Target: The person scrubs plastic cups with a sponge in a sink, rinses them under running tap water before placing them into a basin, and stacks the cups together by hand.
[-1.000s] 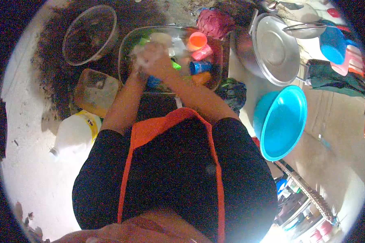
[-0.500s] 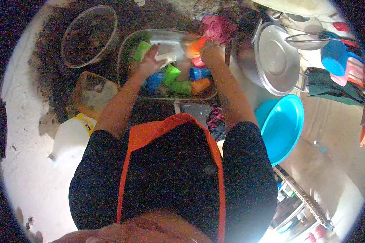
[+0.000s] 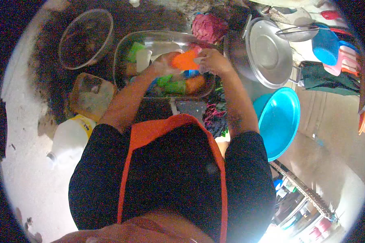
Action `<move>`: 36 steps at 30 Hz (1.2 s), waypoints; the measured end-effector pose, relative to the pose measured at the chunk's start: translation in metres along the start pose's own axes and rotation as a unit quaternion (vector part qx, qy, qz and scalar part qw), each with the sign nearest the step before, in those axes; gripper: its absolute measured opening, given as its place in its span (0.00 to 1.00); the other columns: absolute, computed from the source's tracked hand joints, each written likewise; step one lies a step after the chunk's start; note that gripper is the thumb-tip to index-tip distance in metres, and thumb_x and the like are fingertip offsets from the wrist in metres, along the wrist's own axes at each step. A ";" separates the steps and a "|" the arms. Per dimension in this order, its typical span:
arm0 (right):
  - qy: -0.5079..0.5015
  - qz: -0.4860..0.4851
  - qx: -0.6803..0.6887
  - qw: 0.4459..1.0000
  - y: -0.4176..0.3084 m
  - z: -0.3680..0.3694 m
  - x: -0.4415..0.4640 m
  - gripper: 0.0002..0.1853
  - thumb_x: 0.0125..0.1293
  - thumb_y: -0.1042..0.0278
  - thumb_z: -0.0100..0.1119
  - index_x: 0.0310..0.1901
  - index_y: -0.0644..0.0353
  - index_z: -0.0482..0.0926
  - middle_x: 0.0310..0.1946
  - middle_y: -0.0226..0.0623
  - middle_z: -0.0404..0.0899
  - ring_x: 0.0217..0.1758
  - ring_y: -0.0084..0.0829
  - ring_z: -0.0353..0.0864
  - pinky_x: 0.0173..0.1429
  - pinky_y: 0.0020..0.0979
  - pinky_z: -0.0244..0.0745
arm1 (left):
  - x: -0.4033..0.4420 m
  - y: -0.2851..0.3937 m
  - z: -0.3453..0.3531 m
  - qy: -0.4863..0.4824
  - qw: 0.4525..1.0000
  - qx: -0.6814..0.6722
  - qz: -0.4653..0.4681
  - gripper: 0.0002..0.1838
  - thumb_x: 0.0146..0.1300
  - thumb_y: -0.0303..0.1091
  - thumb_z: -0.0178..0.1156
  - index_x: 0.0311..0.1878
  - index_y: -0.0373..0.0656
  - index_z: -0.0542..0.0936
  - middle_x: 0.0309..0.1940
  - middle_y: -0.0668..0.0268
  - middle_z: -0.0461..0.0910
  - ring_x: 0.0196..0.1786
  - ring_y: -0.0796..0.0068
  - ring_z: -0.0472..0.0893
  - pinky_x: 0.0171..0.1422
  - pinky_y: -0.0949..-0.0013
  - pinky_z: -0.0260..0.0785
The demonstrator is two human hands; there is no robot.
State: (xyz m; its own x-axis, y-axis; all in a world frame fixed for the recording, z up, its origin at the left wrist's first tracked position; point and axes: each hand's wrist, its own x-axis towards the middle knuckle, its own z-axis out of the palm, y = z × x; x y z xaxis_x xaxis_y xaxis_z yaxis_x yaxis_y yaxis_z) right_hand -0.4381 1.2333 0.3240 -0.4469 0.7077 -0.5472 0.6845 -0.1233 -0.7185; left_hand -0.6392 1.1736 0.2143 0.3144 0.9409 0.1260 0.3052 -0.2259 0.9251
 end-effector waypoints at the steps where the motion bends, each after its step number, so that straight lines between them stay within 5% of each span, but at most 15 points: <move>1: -0.008 0.014 0.070 0.997 -0.002 0.005 -0.005 0.13 0.49 0.66 0.59 0.34 0.66 0.76 0.25 0.38 0.76 0.22 0.29 0.76 0.26 0.29 0.71 | -0.004 -0.012 -0.001 -0.041 0.997 -0.059 -0.025 0.31 0.38 0.38 0.66 0.49 0.40 0.70 0.42 0.60 0.76 0.45 0.65 0.75 0.51 0.68 0.66; 4: -0.053 0.029 0.228 0.972 0.013 0.025 -0.001 0.15 0.49 0.65 0.59 0.37 0.66 0.76 0.28 0.36 0.77 0.22 0.29 0.77 0.27 0.31 0.72 | -0.024 -0.001 -0.031 -0.147 0.940 -0.228 -0.205 0.29 0.37 0.37 0.67 0.46 0.40 0.72 0.37 0.65 0.77 0.40 0.72 0.76 0.44 0.71 0.68; 7: -0.096 -0.012 0.336 0.937 0.059 0.050 0.011 0.18 0.48 0.65 0.61 0.39 0.66 0.75 0.29 0.35 0.77 0.25 0.29 0.77 0.29 0.31 0.73 | -0.039 0.025 -0.063 -0.212 0.911 -0.130 -0.328 0.28 0.38 0.39 0.67 0.46 0.42 0.73 0.33 0.67 0.77 0.33 0.78 0.76 0.33 0.73 0.69; 9: -0.106 -0.052 0.355 0.927 0.068 0.050 0.007 0.18 0.48 0.64 0.61 0.40 0.65 0.75 0.30 0.35 0.77 0.26 0.30 0.77 0.30 0.31 0.74 | -0.060 -0.002 -0.063 -0.142 0.912 -0.191 -0.334 0.28 0.40 0.42 0.66 0.47 0.44 0.73 0.31 0.67 0.77 0.29 0.79 0.75 0.28 0.73 0.68; 12: 0.031 -0.082 0.233 0.969 0.058 0.035 -0.008 0.19 0.49 0.60 0.60 0.42 0.63 0.75 0.30 0.37 0.78 0.28 0.32 0.78 0.32 0.31 0.74 | -0.073 -0.005 -0.083 -0.049 0.889 -0.243 -0.384 0.29 0.44 0.46 0.64 0.50 0.47 0.70 0.30 0.67 0.76 0.24 0.78 0.74 0.22 0.73 0.66; 14: 0.195 0.084 -0.064 0.975 0.039 0.022 -0.007 0.18 0.52 0.58 0.58 0.41 0.61 0.74 0.33 0.41 0.78 0.31 0.36 0.78 0.33 0.33 0.74 | -0.080 0.006 -0.083 -0.032 0.871 -0.234 -0.430 0.29 0.46 0.47 0.62 0.52 0.49 0.68 0.31 0.67 0.75 0.24 0.77 0.74 0.20 0.73 0.65; 15: 0.262 0.016 -0.226 0.938 0.037 0.030 -0.003 0.16 0.54 0.58 0.56 0.39 0.61 0.74 0.35 0.42 0.77 0.32 0.40 0.77 0.35 0.35 0.74 | -0.079 0.011 -0.073 0.042 0.858 -0.321 -0.399 0.26 0.49 0.48 0.59 0.50 0.47 0.68 0.31 0.68 0.75 0.27 0.75 0.75 0.22 0.72 0.66; 20: 0.337 -0.379 -0.223 0.833 -0.036 0.153 -0.001 0.14 0.50 0.62 0.54 0.39 0.57 0.74 0.38 0.42 0.73 0.44 0.42 0.71 0.47 0.36 0.67 | -0.056 0.035 0.001 0.164 0.764 -0.521 -0.344 0.25 0.54 0.46 0.55 0.53 0.47 0.64 0.38 0.67 0.73 0.31 0.73 0.76 0.21 0.70 0.68; 22: 0.346 -0.396 -0.311 0.792 -0.062 0.160 -0.015 0.12 0.50 0.68 0.54 0.38 0.60 0.74 0.39 0.43 0.72 0.46 0.42 0.69 0.50 0.36 0.65 | -0.053 0.042 0.015 0.260 0.506 -0.806 -0.163 0.22 0.56 0.46 0.52 0.54 0.51 0.65 0.39 0.67 0.73 0.34 0.72 0.75 0.25 0.70 0.69; 26: 0.421 -0.348 -0.241 0.802 -0.030 0.118 0.037 0.13 0.52 0.59 0.52 0.34 0.57 0.77 0.33 0.40 0.74 0.42 0.40 0.73 0.44 0.36 0.68 | -0.083 0.057 -0.015 0.170 0.750 -0.549 -0.328 0.22 0.56 0.43 0.52 0.53 0.45 0.65 0.48 0.63 0.70 0.49 0.63 0.71 0.52 0.62 0.65; 28: 0.171 -0.035 0.135 0.975 -0.042 0.099 0.031 0.14 0.55 0.59 0.50 0.37 0.58 0.77 0.33 0.41 0.76 0.41 0.38 0.75 0.45 0.37 0.69 | -0.081 0.056 -0.022 0.231 0.770 -0.540 -0.248 0.22 0.56 0.42 0.53 0.53 0.45 0.67 0.42 0.65 0.72 0.40 0.69 0.73 0.40 0.67 0.68; 30: 0.159 -0.297 -0.316 0.887 -0.046 0.109 0.025 0.15 0.57 0.58 0.49 0.39 0.59 0.75 0.34 0.43 0.76 0.40 0.38 0.75 0.48 0.36 0.68 | -0.077 0.036 -0.028 0.291 0.780 -0.530 -0.161 0.22 0.55 0.41 0.54 0.53 0.46 0.69 0.37 0.67 0.74 0.31 0.75 0.75 0.29 0.72 0.70; 33: 0.068 -0.274 -0.264 0.922 -0.092 0.139 -0.027 0.14 0.58 0.60 0.46 0.41 0.57 0.74 0.37 0.41 0.76 0.43 0.38 0.75 0.51 0.35 0.68 | -0.074 -0.017 -0.057 0.314 0.935 -0.161 0.017 0.20 0.51 0.48 0.57 0.45 0.49 0.75 0.30 0.67 0.76 0.25 0.74 0.75 0.26 0.72 0.69; 35: -0.005 -0.314 -0.273 0.909 -0.085 0.153 -0.026 0.22 0.51 0.59 0.52 0.48 0.55 0.67 0.39 0.42 0.74 0.42 0.39 0.75 0.48 0.36 0.69 | -0.064 -0.026 -0.077 -0.090 0.875 -0.210 -0.428 0.24 0.47 0.57 0.58 0.39 0.47 0.78 0.26 0.66 0.76 0.27 0.74 0.76 0.27 0.73 0.69; 36: -0.004 -0.346 -0.279 0.896 -0.076 0.156 -0.020 0.22 0.48 0.59 0.54 0.47 0.54 0.68 0.39 0.41 0.74 0.41 0.40 0.75 0.46 0.37 0.69 | -0.059 -0.010 -0.081 -0.092 0.874 -0.210 -0.429 0.24 0.47 0.57 0.58 0.39 0.47 0.78 0.26 0.66 0.76 0.27 0.74 0.76 0.27 0.73 0.69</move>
State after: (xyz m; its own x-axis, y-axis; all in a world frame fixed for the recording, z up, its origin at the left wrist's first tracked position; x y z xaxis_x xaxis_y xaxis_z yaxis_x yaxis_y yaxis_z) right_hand -0.5711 1.1199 0.3225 -0.8778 0.4754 -0.0590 0.4230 0.7112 -0.5615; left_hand -0.7339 1.1408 0.2264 0.2831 0.6536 -0.7019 0.1552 0.6910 0.7060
